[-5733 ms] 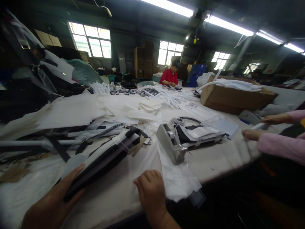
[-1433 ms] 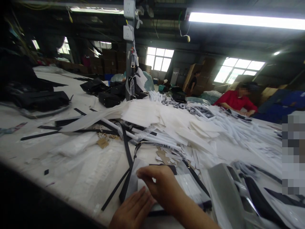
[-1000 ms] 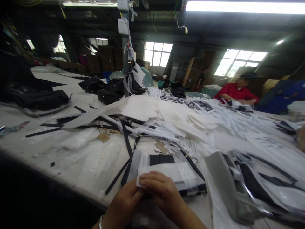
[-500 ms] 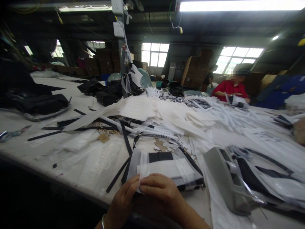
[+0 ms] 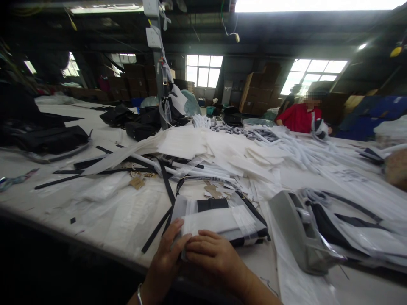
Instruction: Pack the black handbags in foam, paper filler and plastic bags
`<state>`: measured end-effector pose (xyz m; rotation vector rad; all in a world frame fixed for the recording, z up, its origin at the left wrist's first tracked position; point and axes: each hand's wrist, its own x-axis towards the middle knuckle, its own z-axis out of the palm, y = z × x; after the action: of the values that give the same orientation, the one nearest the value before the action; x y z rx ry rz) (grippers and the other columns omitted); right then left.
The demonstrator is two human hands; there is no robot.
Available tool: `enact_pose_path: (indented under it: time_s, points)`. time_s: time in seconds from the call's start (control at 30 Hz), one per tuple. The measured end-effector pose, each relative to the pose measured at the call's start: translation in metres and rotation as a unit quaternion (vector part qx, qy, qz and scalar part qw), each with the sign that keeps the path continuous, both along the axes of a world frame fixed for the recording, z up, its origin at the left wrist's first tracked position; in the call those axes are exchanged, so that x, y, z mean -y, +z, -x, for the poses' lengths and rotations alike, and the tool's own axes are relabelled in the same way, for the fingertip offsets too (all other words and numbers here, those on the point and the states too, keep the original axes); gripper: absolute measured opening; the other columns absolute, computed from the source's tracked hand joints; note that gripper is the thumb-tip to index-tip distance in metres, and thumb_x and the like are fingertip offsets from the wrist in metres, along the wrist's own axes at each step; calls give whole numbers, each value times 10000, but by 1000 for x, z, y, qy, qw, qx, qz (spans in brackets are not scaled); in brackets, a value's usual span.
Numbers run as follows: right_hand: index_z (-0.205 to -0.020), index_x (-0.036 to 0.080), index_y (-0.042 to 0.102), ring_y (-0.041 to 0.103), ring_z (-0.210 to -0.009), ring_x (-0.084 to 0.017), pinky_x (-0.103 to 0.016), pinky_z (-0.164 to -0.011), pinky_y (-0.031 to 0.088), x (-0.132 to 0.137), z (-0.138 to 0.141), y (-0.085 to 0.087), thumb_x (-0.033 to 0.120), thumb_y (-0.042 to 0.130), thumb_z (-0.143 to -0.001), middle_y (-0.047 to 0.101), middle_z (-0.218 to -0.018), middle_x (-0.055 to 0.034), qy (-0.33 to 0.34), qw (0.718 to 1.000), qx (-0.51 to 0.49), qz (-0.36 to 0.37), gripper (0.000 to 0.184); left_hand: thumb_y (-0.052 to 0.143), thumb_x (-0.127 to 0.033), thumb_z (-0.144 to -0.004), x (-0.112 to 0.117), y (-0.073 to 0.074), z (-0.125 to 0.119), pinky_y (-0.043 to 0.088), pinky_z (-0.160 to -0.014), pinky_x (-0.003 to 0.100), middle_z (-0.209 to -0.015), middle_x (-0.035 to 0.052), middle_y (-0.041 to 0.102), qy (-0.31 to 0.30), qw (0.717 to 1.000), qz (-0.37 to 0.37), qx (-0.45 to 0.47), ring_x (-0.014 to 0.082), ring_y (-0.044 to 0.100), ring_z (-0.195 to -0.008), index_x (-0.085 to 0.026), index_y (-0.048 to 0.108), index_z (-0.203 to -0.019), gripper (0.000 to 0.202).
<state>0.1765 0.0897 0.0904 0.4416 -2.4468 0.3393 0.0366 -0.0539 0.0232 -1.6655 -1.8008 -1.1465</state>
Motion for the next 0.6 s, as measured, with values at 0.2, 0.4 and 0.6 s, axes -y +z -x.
enact_pose_path:
  time_s: [0.2,0.4,0.6]
  points:
    - [-1027,118,668,701,-953,-181,-286,-839,565,30,-31,-26,263,622,-926,763,-945,-93,-69,997,-45,1,183,405,-221,-1016,-2,2,3,499,-1034,354,-1260,120,640,-31,999,29,-27,209,533,-1276,-113,564,-1252,305]
    - [-1162,109,633,694,-909,-221,-317,-772,575,53,-21,-52,316,387,-1020,743,-1024,-123,-175,985,0,4,352,358,-199,-1023,2,3,4,513,-1014,338,-1270,115,634,-26,998,58,-29,194,563,-1241,-135,551,-1295,340]
    - [-1084,162,637,645,-747,-202,-298,-668,522,55,-17,-54,413,390,-1003,723,-863,-62,-179,979,31,88,361,346,-180,-1022,2,5,6,525,-994,326,-1302,116,616,-21,996,54,-69,200,567,-1238,-150,562,-1311,363]
